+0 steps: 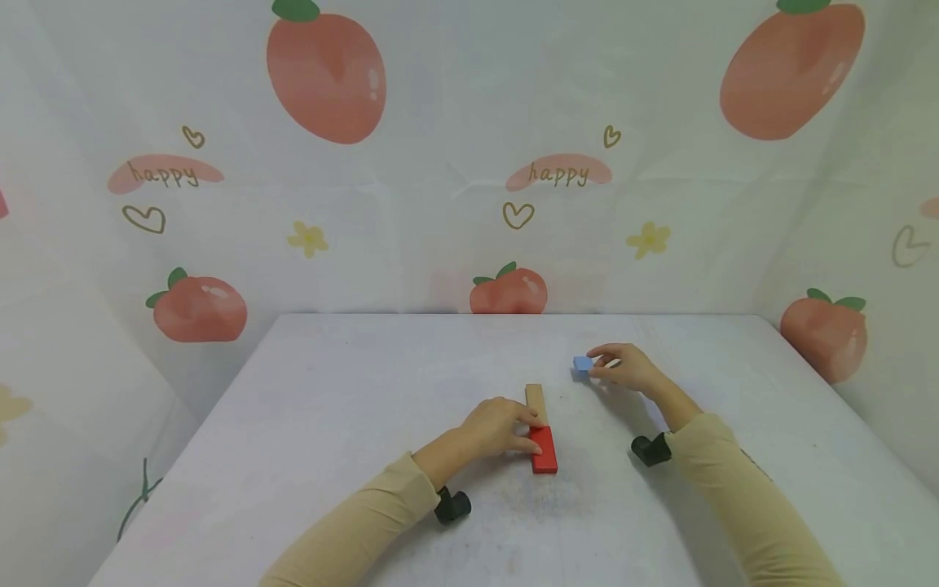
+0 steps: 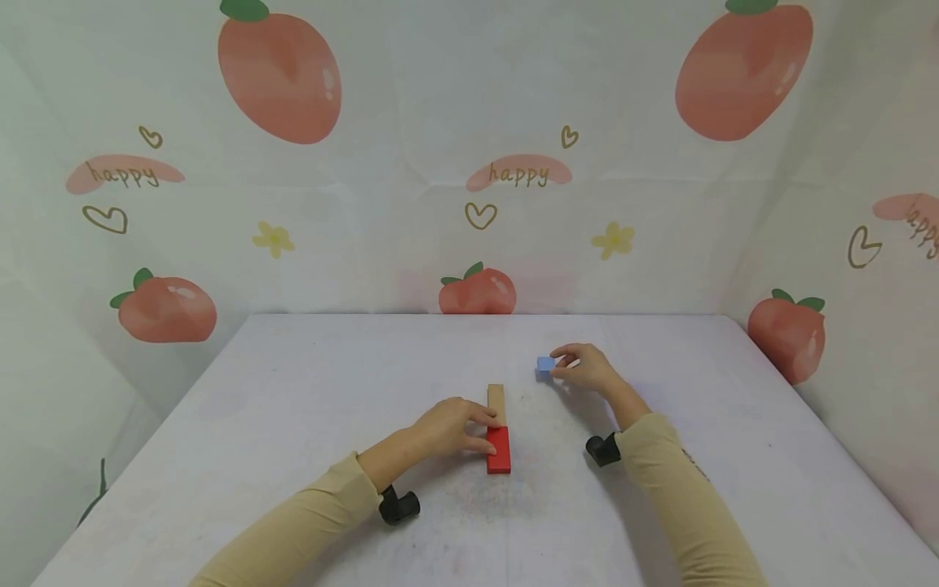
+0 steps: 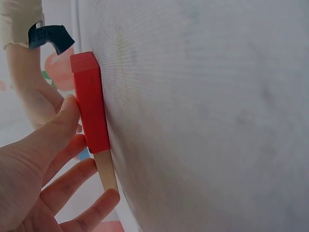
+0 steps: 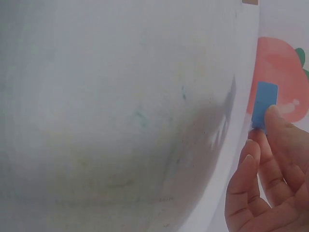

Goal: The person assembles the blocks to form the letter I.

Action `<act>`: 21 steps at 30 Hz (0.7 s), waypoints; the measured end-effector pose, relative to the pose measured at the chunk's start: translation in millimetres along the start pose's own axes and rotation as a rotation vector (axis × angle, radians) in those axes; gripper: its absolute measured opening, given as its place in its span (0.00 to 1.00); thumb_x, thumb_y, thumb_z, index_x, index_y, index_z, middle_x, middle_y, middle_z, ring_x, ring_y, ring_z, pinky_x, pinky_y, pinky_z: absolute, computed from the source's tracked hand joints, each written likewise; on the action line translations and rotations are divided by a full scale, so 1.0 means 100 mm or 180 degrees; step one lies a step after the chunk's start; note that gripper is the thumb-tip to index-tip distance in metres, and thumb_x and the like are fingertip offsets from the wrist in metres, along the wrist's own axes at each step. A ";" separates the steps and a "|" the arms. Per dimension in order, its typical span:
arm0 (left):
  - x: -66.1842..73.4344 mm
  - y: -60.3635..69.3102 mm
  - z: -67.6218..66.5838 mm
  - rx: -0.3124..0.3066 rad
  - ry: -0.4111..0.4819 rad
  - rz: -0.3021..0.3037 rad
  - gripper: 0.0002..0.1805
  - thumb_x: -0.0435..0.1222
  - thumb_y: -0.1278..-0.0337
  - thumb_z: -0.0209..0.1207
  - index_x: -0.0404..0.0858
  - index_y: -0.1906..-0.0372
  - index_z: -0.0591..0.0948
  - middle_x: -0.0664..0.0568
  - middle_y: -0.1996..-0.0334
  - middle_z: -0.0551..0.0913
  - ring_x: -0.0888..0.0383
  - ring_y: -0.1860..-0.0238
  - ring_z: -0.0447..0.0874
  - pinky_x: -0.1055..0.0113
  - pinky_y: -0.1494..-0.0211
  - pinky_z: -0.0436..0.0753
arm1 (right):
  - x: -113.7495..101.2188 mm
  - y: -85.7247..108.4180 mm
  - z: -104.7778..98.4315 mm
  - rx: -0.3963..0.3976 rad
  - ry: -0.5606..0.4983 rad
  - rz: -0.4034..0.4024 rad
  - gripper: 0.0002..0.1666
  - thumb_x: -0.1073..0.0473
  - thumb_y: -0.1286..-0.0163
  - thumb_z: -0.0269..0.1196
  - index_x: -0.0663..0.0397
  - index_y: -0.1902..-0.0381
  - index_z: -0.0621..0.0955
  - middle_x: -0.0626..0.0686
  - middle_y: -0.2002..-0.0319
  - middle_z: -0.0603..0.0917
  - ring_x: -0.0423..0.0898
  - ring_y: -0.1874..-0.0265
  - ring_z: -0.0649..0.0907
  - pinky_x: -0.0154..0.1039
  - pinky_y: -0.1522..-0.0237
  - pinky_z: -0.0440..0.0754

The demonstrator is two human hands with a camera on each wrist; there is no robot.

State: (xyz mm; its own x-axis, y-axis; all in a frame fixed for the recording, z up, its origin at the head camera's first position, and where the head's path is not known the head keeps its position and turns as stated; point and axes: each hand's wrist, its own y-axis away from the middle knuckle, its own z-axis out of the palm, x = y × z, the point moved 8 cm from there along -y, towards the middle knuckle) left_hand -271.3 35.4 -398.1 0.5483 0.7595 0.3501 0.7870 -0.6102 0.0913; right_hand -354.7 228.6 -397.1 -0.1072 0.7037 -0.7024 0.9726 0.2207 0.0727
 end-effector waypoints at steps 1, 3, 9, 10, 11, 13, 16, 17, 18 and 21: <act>0.00 0.00 0.00 -0.0001 -0.0003 0.0001 0.22 0.49 0.53 0.66 0.51 0.49 0.83 0.59 0.44 0.80 0.58 0.40 0.76 0.64 0.38 0.74 | 0.00 0.00 0.00 -0.0001 -0.0003 -0.0017 0.23 0.62 0.37 0.62 0.69 0.46 0.75 0.63 0.61 0.81 0.45 0.64 0.80 0.31 0.67 0.77; 0.00 0.00 0.00 -0.0004 -0.0005 -0.0006 0.22 0.50 0.53 0.66 0.51 0.49 0.83 0.59 0.44 0.80 0.58 0.40 0.76 0.64 0.38 0.74 | -0.01 -0.01 0.01 -0.0011 0.0016 -0.0031 0.23 0.61 0.37 0.62 0.68 0.46 0.75 0.62 0.61 0.81 0.45 0.65 0.80 0.31 0.67 0.76; -0.01 -0.01 0.00 -0.0027 -0.0026 -0.0030 0.22 0.50 0.53 0.66 0.52 0.49 0.83 0.60 0.44 0.80 0.58 0.40 0.76 0.65 0.38 0.74 | -0.02 -0.02 0.05 -0.0040 0.0076 0.0026 0.24 0.60 0.37 0.63 0.67 0.46 0.75 0.62 0.60 0.81 0.47 0.65 0.81 0.31 0.67 0.76; -0.01 -0.01 0.01 -0.0026 -0.0028 -0.0027 0.22 0.50 0.53 0.66 0.52 0.49 0.83 0.60 0.44 0.80 0.58 0.40 0.76 0.65 0.38 0.74 | -0.03 -0.02 0.05 -0.0046 0.0076 0.0043 0.24 0.59 0.37 0.63 0.67 0.46 0.75 0.62 0.60 0.80 0.48 0.64 0.81 0.31 0.67 0.76; -0.01 -0.01 0.01 -0.0023 -0.0033 -0.0024 0.22 0.50 0.53 0.66 0.52 0.49 0.83 0.60 0.44 0.80 0.58 0.40 0.76 0.65 0.38 0.74 | -0.03 -0.02 0.06 -0.0048 0.0070 0.0067 0.24 0.59 0.37 0.63 0.66 0.45 0.75 0.62 0.60 0.80 0.48 0.64 0.81 0.31 0.67 0.77; -0.01 -0.01 0.00 -0.0018 -0.0037 -0.0021 0.22 0.50 0.53 0.66 0.52 0.49 0.83 0.60 0.44 0.80 0.58 0.40 0.76 0.65 0.38 0.74 | -0.03 -0.02 0.07 -0.0057 0.0061 0.0105 0.24 0.59 0.37 0.63 0.66 0.45 0.75 0.62 0.59 0.80 0.50 0.63 0.81 0.32 0.66 0.77; -0.01 -0.02 0.01 -0.0014 -0.0045 -0.0019 0.22 0.50 0.53 0.66 0.52 0.49 0.83 0.60 0.44 0.80 0.58 0.41 0.76 0.65 0.38 0.74 | -0.04 -0.02 0.08 -0.0081 0.0101 0.0134 0.25 0.59 0.37 0.62 0.65 0.45 0.75 0.62 0.59 0.80 0.51 0.62 0.80 0.32 0.65 0.78; -0.01 -0.02 0.01 -0.0014 -0.0046 -0.0021 0.22 0.50 0.53 0.66 0.52 0.49 0.83 0.60 0.44 0.80 0.58 0.41 0.76 0.65 0.38 0.74 | -0.04 -0.02 0.08 -0.0079 0.0106 0.0154 0.24 0.59 0.37 0.63 0.65 0.45 0.75 0.62 0.58 0.80 0.51 0.62 0.80 0.32 0.65 0.78; -0.01 -0.02 0.01 -0.0014 -0.0051 -0.0020 0.22 0.51 0.53 0.66 0.52 0.49 0.83 0.60 0.44 0.80 0.58 0.41 0.76 0.65 0.38 0.74 | -0.05 -0.02 0.09 -0.0086 0.0120 0.0146 0.25 0.59 0.37 0.62 0.65 0.45 0.75 0.62 0.58 0.80 0.51 0.62 0.80 0.32 0.65 0.78; -0.01 -0.02 0.01 -0.0010 -0.0063 -0.0016 0.22 0.51 0.53 0.66 0.53 0.49 0.83 0.60 0.44 0.80 0.59 0.41 0.76 0.65 0.39 0.74 | -0.05 -0.03 0.10 -0.0088 0.0128 0.0156 0.24 0.58 0.37 0.63 0.64 0.45 0.75 0.61 0.58 0.80 0.50 0.62 0.80 0.32 0.64 0.78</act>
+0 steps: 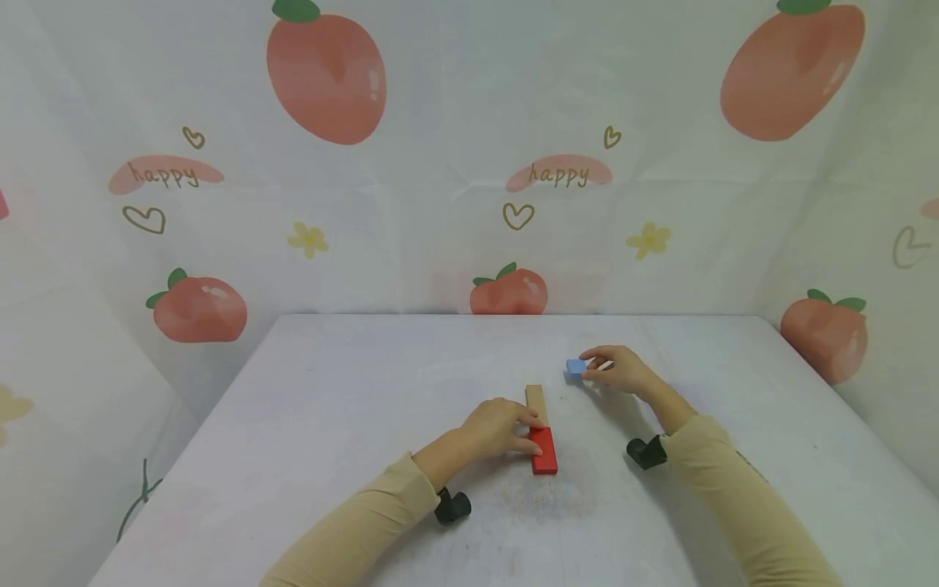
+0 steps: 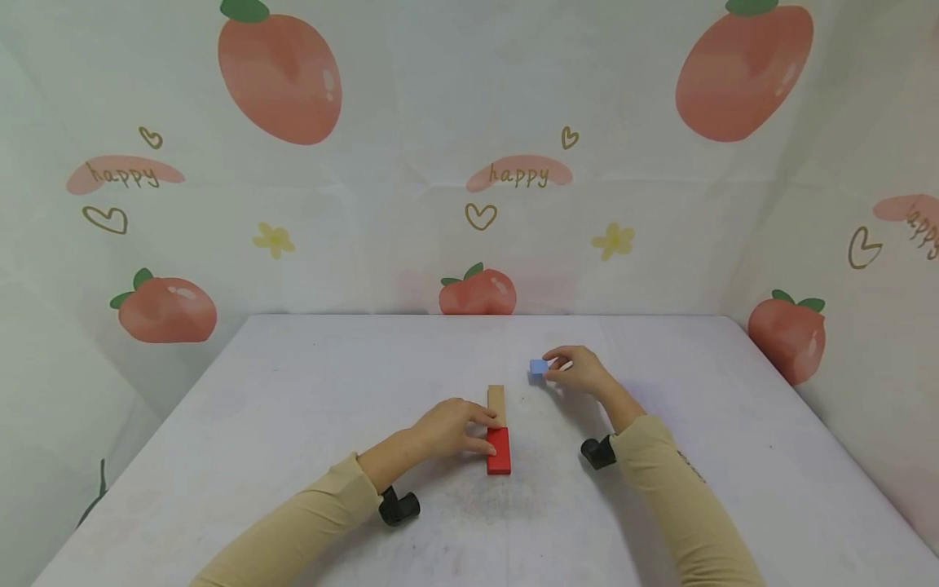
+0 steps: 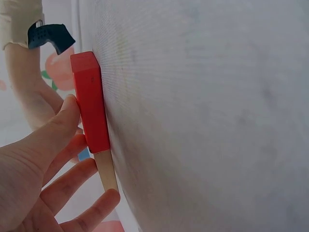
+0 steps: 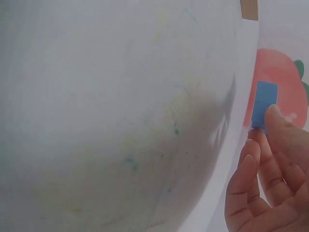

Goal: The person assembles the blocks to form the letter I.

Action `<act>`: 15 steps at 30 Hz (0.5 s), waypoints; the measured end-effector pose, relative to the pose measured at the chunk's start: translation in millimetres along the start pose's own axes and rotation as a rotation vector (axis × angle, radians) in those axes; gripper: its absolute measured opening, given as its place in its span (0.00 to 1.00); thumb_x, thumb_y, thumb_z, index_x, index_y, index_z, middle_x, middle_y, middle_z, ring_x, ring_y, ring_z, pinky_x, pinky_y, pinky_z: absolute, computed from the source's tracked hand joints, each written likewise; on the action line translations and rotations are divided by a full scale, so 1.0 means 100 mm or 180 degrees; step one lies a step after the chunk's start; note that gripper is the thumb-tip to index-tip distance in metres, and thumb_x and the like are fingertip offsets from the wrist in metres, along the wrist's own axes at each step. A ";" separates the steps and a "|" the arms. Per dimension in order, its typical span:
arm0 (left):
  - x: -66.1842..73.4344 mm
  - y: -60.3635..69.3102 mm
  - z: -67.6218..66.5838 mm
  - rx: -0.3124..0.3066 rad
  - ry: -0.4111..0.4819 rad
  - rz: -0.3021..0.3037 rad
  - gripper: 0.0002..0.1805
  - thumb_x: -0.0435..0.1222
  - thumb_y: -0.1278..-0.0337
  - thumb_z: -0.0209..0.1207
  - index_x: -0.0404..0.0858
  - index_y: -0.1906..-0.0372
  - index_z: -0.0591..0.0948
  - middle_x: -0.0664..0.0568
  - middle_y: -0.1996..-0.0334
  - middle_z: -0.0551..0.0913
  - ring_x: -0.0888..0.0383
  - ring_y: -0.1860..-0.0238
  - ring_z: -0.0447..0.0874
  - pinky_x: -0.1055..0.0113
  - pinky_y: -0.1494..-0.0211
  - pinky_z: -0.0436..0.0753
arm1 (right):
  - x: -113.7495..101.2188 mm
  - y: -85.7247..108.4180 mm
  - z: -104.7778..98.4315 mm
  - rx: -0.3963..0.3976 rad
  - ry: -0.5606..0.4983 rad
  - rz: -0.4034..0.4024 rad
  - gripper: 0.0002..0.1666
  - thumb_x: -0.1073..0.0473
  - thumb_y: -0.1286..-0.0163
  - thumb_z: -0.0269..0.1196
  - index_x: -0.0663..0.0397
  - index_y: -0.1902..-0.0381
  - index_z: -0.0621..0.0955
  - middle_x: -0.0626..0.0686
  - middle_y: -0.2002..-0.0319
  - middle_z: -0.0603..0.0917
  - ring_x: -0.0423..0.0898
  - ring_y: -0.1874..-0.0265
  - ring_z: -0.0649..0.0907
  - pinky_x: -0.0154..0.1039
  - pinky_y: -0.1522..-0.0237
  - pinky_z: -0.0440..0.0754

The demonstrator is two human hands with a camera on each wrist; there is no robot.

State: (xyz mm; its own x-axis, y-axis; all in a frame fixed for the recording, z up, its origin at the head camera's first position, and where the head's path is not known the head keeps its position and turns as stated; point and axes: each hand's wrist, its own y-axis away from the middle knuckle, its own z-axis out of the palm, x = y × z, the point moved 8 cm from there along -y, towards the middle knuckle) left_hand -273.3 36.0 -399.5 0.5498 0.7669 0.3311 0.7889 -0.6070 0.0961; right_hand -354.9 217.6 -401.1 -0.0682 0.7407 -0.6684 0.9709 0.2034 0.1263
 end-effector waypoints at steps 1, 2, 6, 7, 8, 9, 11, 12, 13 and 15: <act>0.00 0.00 0.00 0.0000 0.0001 0.0001 0.22 0.51 0.53 0.66 0.53 0.49 0.83 0.60 0.44 0.80 0.59 0.41 0.76 0.65 0.39 0.74 | -0.01 0.00 0.01 -0.0004 0.0003 -0.0010 0.24 0.58 0.37 0.63 0.64 0.45 0.75 0.61 0.58 0.80 0.51 0.62 0.79 0.32 0.64 0.78; 0.00 0.00 0.00 0.0001 0.0003 0.0002 0.22 0.51 0.54 0.66 0.53 0.49 0.83 0.60 0.44 0.80 0.59 0.41 0.76 0.65 0.39 0.74 | -0.01 0.00 0.01 -0.0002 -0.0005 -0.0013 0.24 0.59 0.37 0.63 0.64 0.45 0.75 0.61 0.58 0.80 0.50 0.61 0.79 0.33 0.64 0.78; 0.00 0.00 0.00 -0.0009 0.0023 -0.0005 0.22 0.51 0.53 0.66 0.52 0.49 0.83 0.60 0.44 0.80 0.59 0.41 0.76 0.65 0.39 0.74 | -0.03 -0.01 0.02 -0.0002 -0.0003 -0.0050 0.24 0.58 0.37 0.63 0.64 0.45 0.75 0.61 0.58 0.80 0.50 0.61 0.79 0.33 0.64 0.78; 0.00 0.00 0.00 -0.0012 0.0027 -0.0006 0.22 0.51 0.53 0.66 0.52 0.49 0.83 0.60 0.44 0.80 0.59 0.41 0.76 0.65 0.39 0.74 | -0.03 -0.01 0.03 -0.0003 -0.0014 -0.0051 0.24 0.59 0.37 0.63 0.64 0.45 0.76 0.61 0.58 0.80 0.50 0.61 0.79 0.33 0.64 0.77; 0.00 0.00 0.00 -0.0012 0.0029 -0.0005 0.23 0.51 0.53 0.66 0.52 0.49 0.83 0.60 0.44 0.80 0.59 0.41 0.76 0.65 0.39 0.74 | -0.03 -0.01 0.03 -0.0003 -0.0019 -0.0049 0.24 0.59 0.37 0.63 0.64 0.45 0.76 0.61 0.58 0.80 0.50 0.61 0.79 0.32 0.64 0.77; 0.00 0.00 0.00 -0.0012 0.0025 -0.0002 0.23 0.51 0.53 0.66 0.52 0.49 0.83 0.60 0.45 0.80 0.59 0.41 0.76 0.65 0.39 0.74 | -0.04 -0.01 0.03 -0.0002 -0.0029 -0.0051 0.24 0.59 0.37 0.63 0.64 0.45 0.76 0.61 0.59 0.80 0.50 0.61 0.79 0.32 0.65 0.77; 0.01 0.01 0.00 -0.0005 0.0009 0.0004 0.23 0.51 0.53 0.66 0.52 0.49 0.83 0.60 0.45 0.81 0.59 0.41 0.76 0.65 0.39 0.74 | -0.05 -0.01 0.04 -0.0014 -0.0036 -0.0080 0.24 0.59 0.37 0.63 0.64 0.45 0.76 0.61 0.59 0.80 0.49 0.61 0.79 0.32 0.65 0.77; 0.01 0.00 -0.01 -0.0002 -0.0002 0.0008 0.23 0.51 0.53 0.66 0.52 0.49 0.83 0.60 0.45 0.81 0.59 0.41 0.76 0.65 0.39 0.74 | -0.06 -0.01 0.04 -0.0016 -0.0042 -0.0101 0.24 0.59 0.38 0.63 0.65 0.46 0.76 0.61 0.60 0.81 0.49 0.61 0.79 0.31 0.66 0.76; 0.01 0.00 -0.01 0.0002 -0.0009 0.0012 0.23 0.51 0.53 0.66 0.52 0.49 0.83 0.60 0.45 0.81 0.59 0.41 0.76 0.65 0.39 0.74 | -0.07 -0.01 0.04 -0.0016 -0.0047 -0.0123 0.23 0.60 0.38 0.63 0.65 0.46 0.76 0.61 0.60 0.81 0.49 0.61 0.79 0.31 0.66 0.76; 0.01 0.00 -0.01 0.0006 -0.0026 0.0019 0.23 0.51 0.53 0.66 0.52 0.49 0.83 0.60 0.45 0.81 0.59 0.41 0.76 0.65 0.39 0.75 | -0.09 -0.01 0.04 -0.0022 -0.0039 -0.0185 0.23 0.60 0.38 0.63 0.65 0.46 0.76 0.61 0.61 0.81 0.49 0.62 0.79 0.32 0.67 0.76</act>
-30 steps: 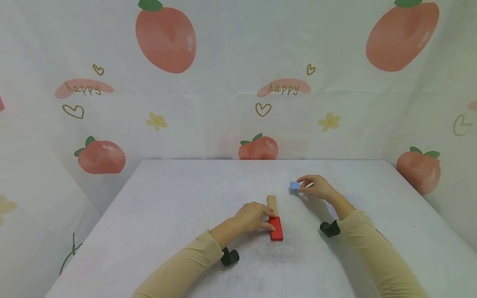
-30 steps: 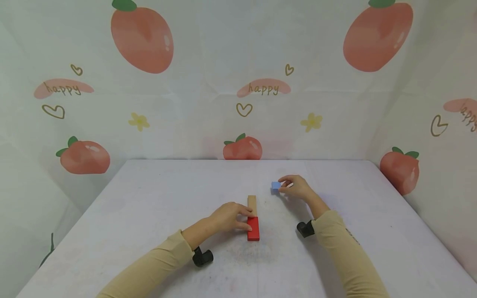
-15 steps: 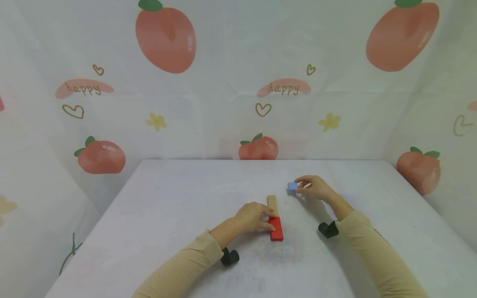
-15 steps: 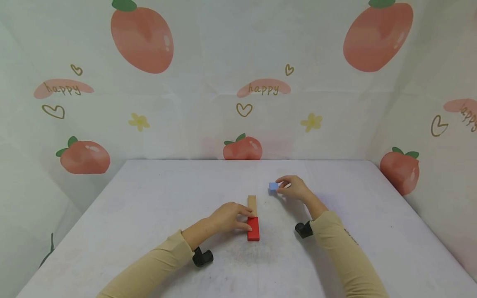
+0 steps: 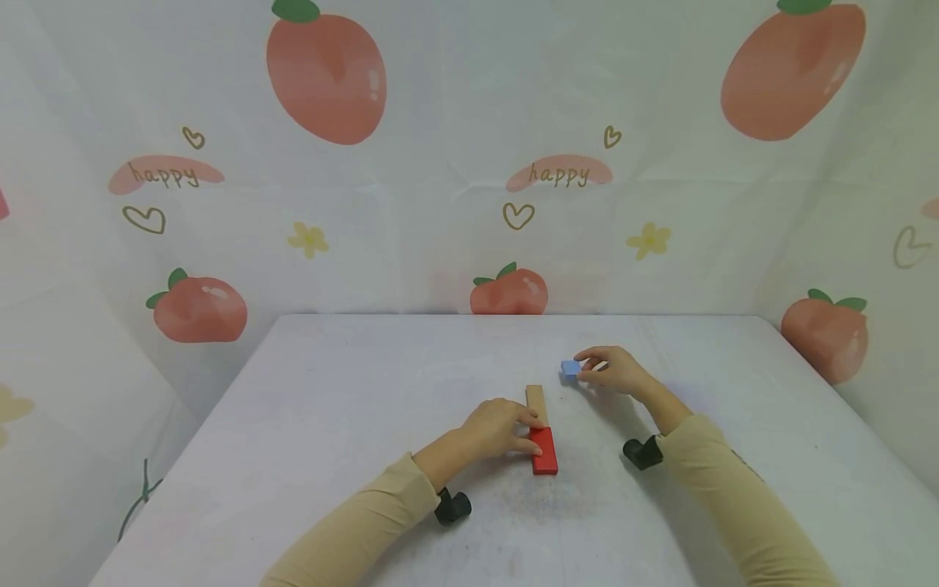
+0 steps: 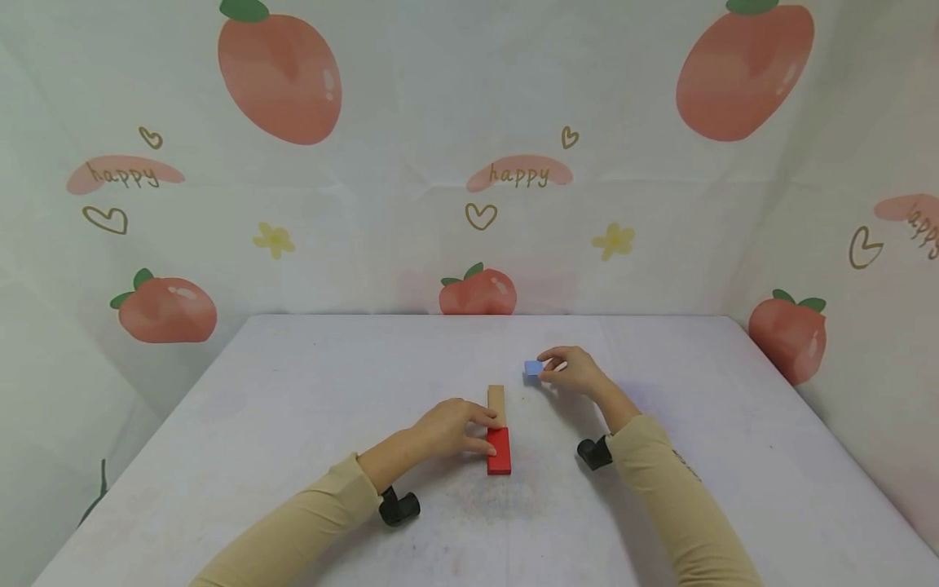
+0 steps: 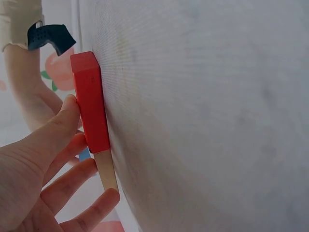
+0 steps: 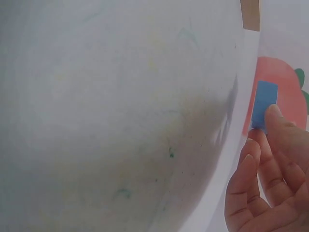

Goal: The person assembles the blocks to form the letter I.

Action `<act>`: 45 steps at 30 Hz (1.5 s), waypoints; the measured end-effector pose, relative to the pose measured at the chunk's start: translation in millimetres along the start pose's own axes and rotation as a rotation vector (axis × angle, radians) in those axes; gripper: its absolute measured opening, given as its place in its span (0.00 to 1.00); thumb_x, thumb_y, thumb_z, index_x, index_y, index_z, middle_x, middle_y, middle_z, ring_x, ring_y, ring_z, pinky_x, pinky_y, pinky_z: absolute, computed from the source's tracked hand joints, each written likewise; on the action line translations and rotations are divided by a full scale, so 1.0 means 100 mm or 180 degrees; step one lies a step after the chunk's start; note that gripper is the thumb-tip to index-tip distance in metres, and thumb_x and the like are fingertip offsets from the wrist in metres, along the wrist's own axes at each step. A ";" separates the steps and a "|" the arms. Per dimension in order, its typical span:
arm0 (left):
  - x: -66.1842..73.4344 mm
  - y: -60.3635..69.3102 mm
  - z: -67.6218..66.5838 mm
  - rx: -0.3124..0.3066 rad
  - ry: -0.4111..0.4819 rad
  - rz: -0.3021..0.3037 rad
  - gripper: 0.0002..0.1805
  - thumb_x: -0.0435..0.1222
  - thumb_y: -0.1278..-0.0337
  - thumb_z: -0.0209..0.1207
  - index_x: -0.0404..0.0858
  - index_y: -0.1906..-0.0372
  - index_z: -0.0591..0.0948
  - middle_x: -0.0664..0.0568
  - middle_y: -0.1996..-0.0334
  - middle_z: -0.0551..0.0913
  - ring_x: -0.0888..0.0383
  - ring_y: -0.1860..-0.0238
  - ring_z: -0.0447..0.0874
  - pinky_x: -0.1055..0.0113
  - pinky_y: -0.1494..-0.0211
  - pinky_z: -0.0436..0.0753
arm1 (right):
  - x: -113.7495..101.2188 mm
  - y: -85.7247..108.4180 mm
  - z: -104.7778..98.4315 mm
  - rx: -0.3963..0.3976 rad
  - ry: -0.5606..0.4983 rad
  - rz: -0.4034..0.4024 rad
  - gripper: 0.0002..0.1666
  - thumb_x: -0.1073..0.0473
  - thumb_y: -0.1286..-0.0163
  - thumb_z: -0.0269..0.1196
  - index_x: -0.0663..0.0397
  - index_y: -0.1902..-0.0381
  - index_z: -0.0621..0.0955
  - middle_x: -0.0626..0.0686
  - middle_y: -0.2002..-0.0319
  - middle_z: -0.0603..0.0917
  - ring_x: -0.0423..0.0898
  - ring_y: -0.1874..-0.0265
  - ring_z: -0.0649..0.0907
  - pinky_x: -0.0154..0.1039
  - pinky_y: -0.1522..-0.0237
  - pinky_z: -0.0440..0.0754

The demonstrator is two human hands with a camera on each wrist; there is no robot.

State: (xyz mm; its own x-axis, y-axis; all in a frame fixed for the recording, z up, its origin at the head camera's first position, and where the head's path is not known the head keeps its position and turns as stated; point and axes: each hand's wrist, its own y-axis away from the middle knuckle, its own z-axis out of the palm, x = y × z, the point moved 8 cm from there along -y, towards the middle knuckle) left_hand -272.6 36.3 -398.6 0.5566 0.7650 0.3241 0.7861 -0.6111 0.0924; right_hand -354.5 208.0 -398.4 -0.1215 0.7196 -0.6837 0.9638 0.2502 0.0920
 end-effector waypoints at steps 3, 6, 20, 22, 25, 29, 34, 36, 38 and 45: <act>0.00 0.00 0.00 -0.0010 -0.0006 -0.0003 0.23 0.51 0.53 0.66 0.52 0.49 0.82 0.59 0.45 0.80 0.59 0.41 0.76 0.65 0.39 0.75 | -0.01 -0.01 0.00 0.0016 0.0023 -0.0059 0.23 0.61 0.38 0.63 0.65 0.47 0.77 0.61 0.62 0.81 0.50 0.62 0.80 0.32 0.66 0.77; 0.00 0.00 0.00 -0.0012 -0.0014 0.0000 0.23 0.51 0.53 0.65 0.53 0.49 0.82 0.59 0.45 0.80 0.59 0.41 0.77 0.65 0.39 0.75 | -0.01 -0.02 0.01 0.0021 0.0075 -0.0094 0.23 0.60 0.38 0.63 0.65 0.47 0.77 0.60 0.62 0.82 0.51 0.62 0.81 0.34 0.64 0.79; 0.00 0.00 -0.02 0.0041 0.0001 0.0053 0.22 0.51 0.53 0.66 0.52 0.49 0.83 0.59 0.45 0.81 0.59 0.41 0.77 0.65 0.39 0.75 | -0.07 -0.04 0.07 -0.0006 0.0019 -0.0106 0.22 0.61 0.38 0.64 0.65 0.47 0.77 0.60 0.63 0.82 0.50 0.62 0.81 0.32 0.65 0.78; 0.00 0.00 -0.02 0.0048 0.0014 0.0056 0.23 0.51 0.53 0.66 0.51 0.49 0.83 0.59 0.45 0.81 0.59 0.41 0.77 0.65 0.39 0.75 | -0.09 -0.04 0.08 -0.0006 0.0009 -0.0156 0.22 0.61 0.39 0.64 0.66 0.48 0.77 0.60 0.63 0.82 0.50 0.62 0.81 0.33 0.65 0.78; 0.00 0.00 -0.02 0.0053 0.0040 0.0049 0.23 0.51 0.53 0.66 0.51 0.49 0.83 0.59 0.45 0.81 0.59 0.41 0.77 0.65 0.39 0.75 | -0.11 -0.05 0.09 0.0008 0.0012 -0.0228 0.22 0.61 0.39 0.64 0.66 0.48 0.77 0.60 0.64 0.82 0.51 0.62 0.82 0.33 0.64 0.78; -0.01 0.00 -0.01 0.0029 0.0059 0.0033 0.23 0.50 0.53 0.66 0.51 0.49 0.83 0.59 0.45 0.81 0.59 0.41 0.76 0.65 0.38 0.74 | -0.12 -0.06 0.11 0.0007 0.0007 -0.0246 0.22 0.61 0.39 0.64 0.66 0.49 0.78 0.60 0.64 0.82 0.50 0.63 0.82 0.33 0.64 0.79; 0.00 0.00 -0.01 0.0030 0.0057 0.0056 0.23 0.50 0.53 0.66 0.51 0.49 0.83 0.58 0.45 0.81 0.59 0.41 0.76 0.65 0.38 0.74 | -0.14 -0.07 0.12 0.0018 0.0027 -0.0311 0.21 0.61 0.39 0.64 0.67 0.49 0.78 0.60 0.65 0.82 0.50 0.64 0.82 0.34 0.64 0.79; 0.00 0.00 -0.01 0.0037 0.0060 0.0066 0.22 0.50 0.53 0.66 0.51 0.49 0.83 0.58 0.45 0.81 0.59 0.41 0.76 0.65 0.38 0.74 | -0.14 -0.07 0.12 0.0025 0.0008 -0.0298 0.21 0.61 0.40 0.64 0.66 0.50 0.78 0.59 0.65 0.82 0.51 0.63 0.82 0.34 0.64 0.79; 0.00 0.00 -0.01 0.0036 0.0063 0.0069 0.22 0.50 0.53 0.66 0.51 0.49 0.83 0.58 0.45 0.81 0.59 0.41 0.76 0.65 0.38 0.74 | -0.15 -0.06 0.13 0.0020 0.0010 -0.0326 0.21 0.61 0.40 0.64 0.66 0.50 0.78 0.60 0.65 0.82 0.52 0.63 0.83 0.34 0.64 0.79; -0.01 0.00 -0.01 0.0030 0.0082 0.0076 0.22 0.50 0.53 0.66 0.51 0.49 0.83 0.58 0.46 0.81 0.59 0.42 0.77 0.65 0.39 0.75 | -0.16 -0.07 0.15 0.0013 -0.0045 -0.0332 0.20 0.62 0.40 0.64 0.67 0.50 0.78 0.61 0.65 0.83 0.51 0.63 0.83 0.34 0.66 0.79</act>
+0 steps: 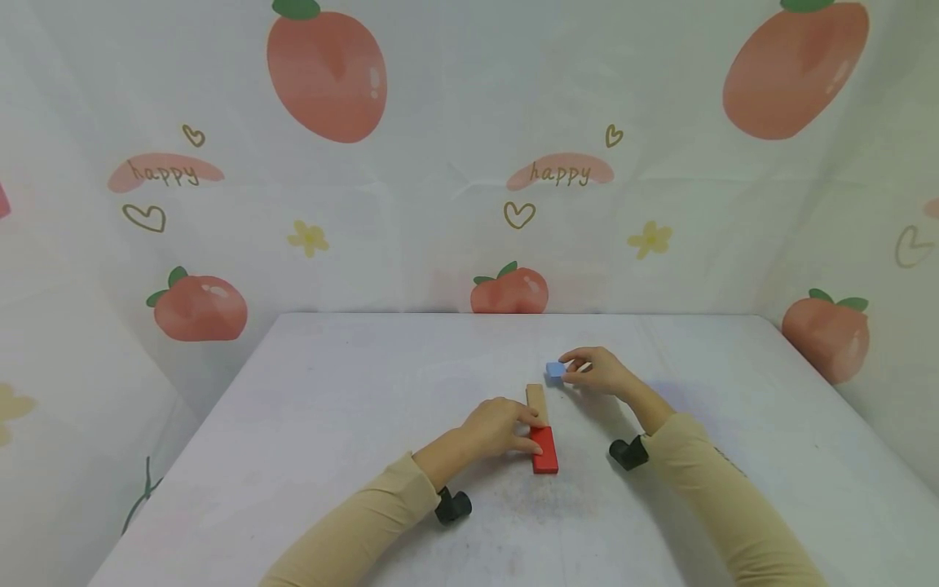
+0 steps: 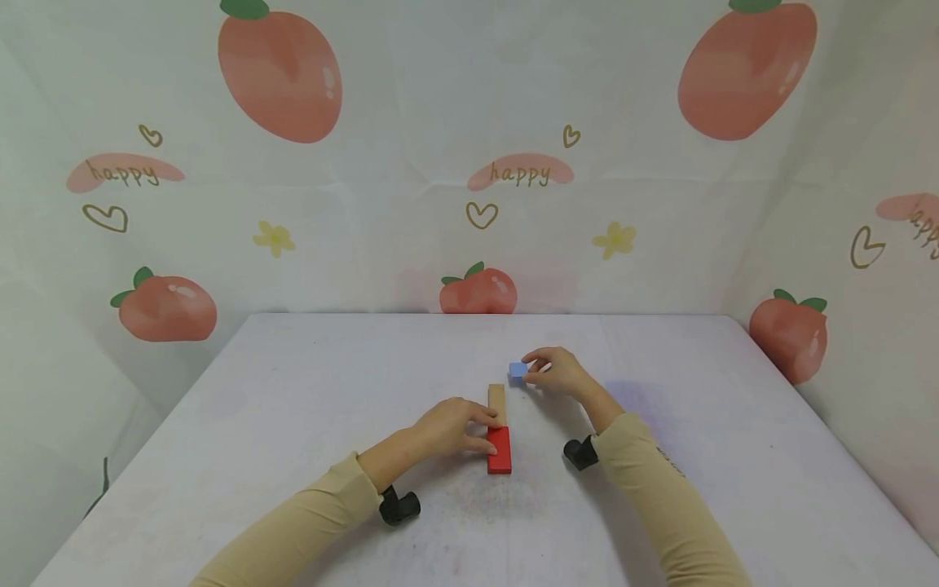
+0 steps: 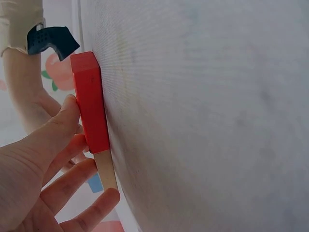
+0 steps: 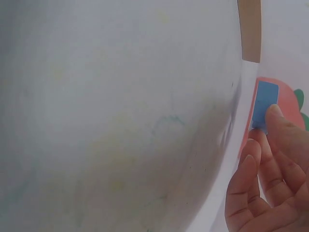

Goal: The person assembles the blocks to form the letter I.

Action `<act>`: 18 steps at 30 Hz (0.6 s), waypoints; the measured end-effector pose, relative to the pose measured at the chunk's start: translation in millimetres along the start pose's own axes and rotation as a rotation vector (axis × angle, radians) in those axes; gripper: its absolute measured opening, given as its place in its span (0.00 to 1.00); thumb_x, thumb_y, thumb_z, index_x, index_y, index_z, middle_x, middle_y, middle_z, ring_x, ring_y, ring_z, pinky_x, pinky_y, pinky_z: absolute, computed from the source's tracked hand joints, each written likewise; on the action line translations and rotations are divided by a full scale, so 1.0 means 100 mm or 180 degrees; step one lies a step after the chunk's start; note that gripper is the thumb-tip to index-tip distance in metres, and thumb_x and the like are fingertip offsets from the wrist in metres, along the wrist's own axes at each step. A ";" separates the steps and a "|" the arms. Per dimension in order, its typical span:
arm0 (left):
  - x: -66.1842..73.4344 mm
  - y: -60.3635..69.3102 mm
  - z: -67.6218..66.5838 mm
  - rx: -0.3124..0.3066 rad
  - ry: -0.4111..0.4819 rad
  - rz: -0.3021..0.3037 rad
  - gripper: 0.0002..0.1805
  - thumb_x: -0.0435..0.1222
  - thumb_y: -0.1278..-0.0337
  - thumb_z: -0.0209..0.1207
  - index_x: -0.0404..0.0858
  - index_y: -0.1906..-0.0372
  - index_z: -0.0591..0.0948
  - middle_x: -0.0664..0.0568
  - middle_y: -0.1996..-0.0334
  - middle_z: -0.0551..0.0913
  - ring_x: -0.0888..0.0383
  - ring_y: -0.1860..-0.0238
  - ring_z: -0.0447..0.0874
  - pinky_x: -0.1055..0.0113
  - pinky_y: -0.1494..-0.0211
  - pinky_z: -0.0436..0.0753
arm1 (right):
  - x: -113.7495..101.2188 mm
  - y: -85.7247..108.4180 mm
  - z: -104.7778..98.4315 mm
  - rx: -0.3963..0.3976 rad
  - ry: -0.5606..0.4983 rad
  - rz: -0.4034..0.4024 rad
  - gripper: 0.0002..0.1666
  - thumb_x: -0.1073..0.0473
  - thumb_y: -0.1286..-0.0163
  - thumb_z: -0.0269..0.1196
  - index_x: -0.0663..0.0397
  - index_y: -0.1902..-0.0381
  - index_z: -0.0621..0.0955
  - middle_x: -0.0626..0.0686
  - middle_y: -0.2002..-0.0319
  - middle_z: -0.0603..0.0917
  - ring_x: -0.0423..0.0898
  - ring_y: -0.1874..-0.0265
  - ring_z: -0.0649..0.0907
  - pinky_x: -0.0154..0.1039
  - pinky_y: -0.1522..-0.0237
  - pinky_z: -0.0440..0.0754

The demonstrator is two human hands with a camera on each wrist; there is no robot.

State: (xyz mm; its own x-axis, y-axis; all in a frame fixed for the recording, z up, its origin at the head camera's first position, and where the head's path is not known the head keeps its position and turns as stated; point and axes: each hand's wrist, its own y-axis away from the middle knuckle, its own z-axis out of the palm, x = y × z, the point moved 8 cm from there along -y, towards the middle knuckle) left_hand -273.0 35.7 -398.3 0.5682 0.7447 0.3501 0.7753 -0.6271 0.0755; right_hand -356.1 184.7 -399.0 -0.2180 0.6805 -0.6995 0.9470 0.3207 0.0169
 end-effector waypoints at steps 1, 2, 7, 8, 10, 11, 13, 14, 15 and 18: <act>0.00 0.00 0.00 0.0001 -0.0003 0.0001 0.22 0.50 0.53 0.66 0.51 0.49 0.83 0.58 0.46 0.81 0.59 0.42 0.77 0.65 0.39 0.75 | 0.00 0.00 0.00 -0.0001 -0.0013 0.0010 0.20 0.62 0.40 0.64 0.67 0.50 0.78 0.61 0.65 0.83 0.51 0.63 0.83 0.34 0.67 0.78; 0.00 0.00 0.00 0.0003 -0.0004 0.0001 0.22 0.50 0.53 0.66 0.51 0.49 0.83 0.58 0.46 0.81 0.59 0.42 0.77 0.65 0.39 0.75 | 0.00 -0.01 0.01 -0.0009 -0.0019 0.0013 0.20 0.62 0.40 0.64 0.67 0.50 0.78 0.61 0.65 0.83 0.50 0.64 0.83 0.33 0.67 0.78; 0.00 0.00 0.00 -0.0008 -0.0002 -0.0018 0.22 0.50 0.53 0.66 0.51 0.49 0.83 0.58 0.45 0.81 0.59 0.42 0.77 0.65 0.39 0.75 | -0.01 -0.01 0.03 -0.0027 -0.0049 0.0013 0.20 0.63 0.40 0.64 0.67 0.50 0.78 0.62 0.64 0.83 0.49 0.64 0.82 0.32 0.68 0.76; 0.00 0.00 0.00 -0.0010 -0.0002 -0.0023 0.22 0.50 0.53 0.66 0.51 0.49 0.83 0.58 0.45 0.81 0.59 0.42 0.77 0.65 0.39 0.75 | -0.01 -0.02 0.03 -0.0025 -0.0048 0.0006 0.20 0.63 0.40 0.64 0.67 0.50 0.78 0.62 0.64 0.83 0.50 0.64 0.83 0.32 0.67 0.76; 0.00 0.00 0.00 -0.0014 0.0003 -0.0029 0.22 0.50 0.53 0.66 0.51 0.49 0.83 0.58 0.45 0.81 0.59 0.42 0.77 0.65 0.39 0.75 | -0.02 -0.02 0.03 -0.0018 -0.0054 -0.0003 0.20 0.63 0.40 0.64 0.67 0.50 0.78 0.62 0.65 0.83 0.50 0.63 0.82 0.32 0.67 0.77; 0.00 0.00 0.00 -0.0015 0.0005 -0.0030 0.22 0.50 0.53 0.66 0.51 0.49 0.83 0.58 0.45 0.81 0.59 0.42 0.77 0.65 0.39 0.75 | -0.02 -0.02 0.04 -0.0016 -0.0054 -0.0001 0.20 0.63 0.40 0.64 0.67 0.50 0.78 0.62 0.64 0.83 0.50 0.63 0.82 0.32 0.66 0.77; 0.00 0.00 0.00 -0.0015 0.0004 -0.0026 0.22 0.50 0.52 0.66 0.51 0.49 0.83 0.57 0.45 0.81 0.59 0.42 0.77 0.65 0.39 0.75 | -0.02 -0.03 0.05 -0.0022 -0.0042 0.0007 0.20 0.63 0.40 0.64 0.67 0.50 0.78 0.62 0.64 0.83 0.50 0.63 0.82 0.32 0.66 0.77; 0.01 0.00 0.00 -0.0013 0.0003 -0.0022 0.22 0.50 0.52 0.66 0.51 0.49 0.83 0.57 0.45 0.81 0.59 0.42 0.77 0.65 0.39 0.75 | -0.03 -0.03 0.05 -0.0033 -0.0043 0.0014 0.21 0.62 0.40 0.64 0.67 0.50 0.78 0.62 0.64 0.83 0.50 0.63 0.82 0.32 0.66 0.77; 0.01 0.00 0.00 -0.0015 0.0009 -0.0020 0.22 0.50 0.52 0.66 0.51 0.49 0.83 0.57 0.45 0.81 0.59 0.42 0.77 0.65 0.39 0.75 | -0.02 -0.03 0.06 -0.0034 -0.0048 0.0048 0.21 0.62 0.39 0.64 0.66 0.50 0.78 0.61 0.64 0.83 0.50 0.63 0.82 0.32 0.66 0.77; 0.01 0.00 0.00 -0.0021 0.0012 -0.0017 0.22 0.50 0.52 0.66 0.51 0.49 0.83 0.57 0.45 0.81 0.58 0.42 0.77 0.64 0.39 0.75 | -0.03 -0.03 0.08 -0.0046 -0.0041 0.0080 0.21 0.62 0.40 0.64 0.66 0.50 0.78 0.61 0.64 0.83 0.50 0.63 0.82 0.32 0.66 0.78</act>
State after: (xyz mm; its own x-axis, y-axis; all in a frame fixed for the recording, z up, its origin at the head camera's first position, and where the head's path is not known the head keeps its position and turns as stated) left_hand -272.2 35.9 -398.0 0.5630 0.7471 0.3533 0.7765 -0.6246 0.0835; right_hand -356.9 176.4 -402.6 -0.1911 0.6800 -0.7079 0.9487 0.3131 0.0447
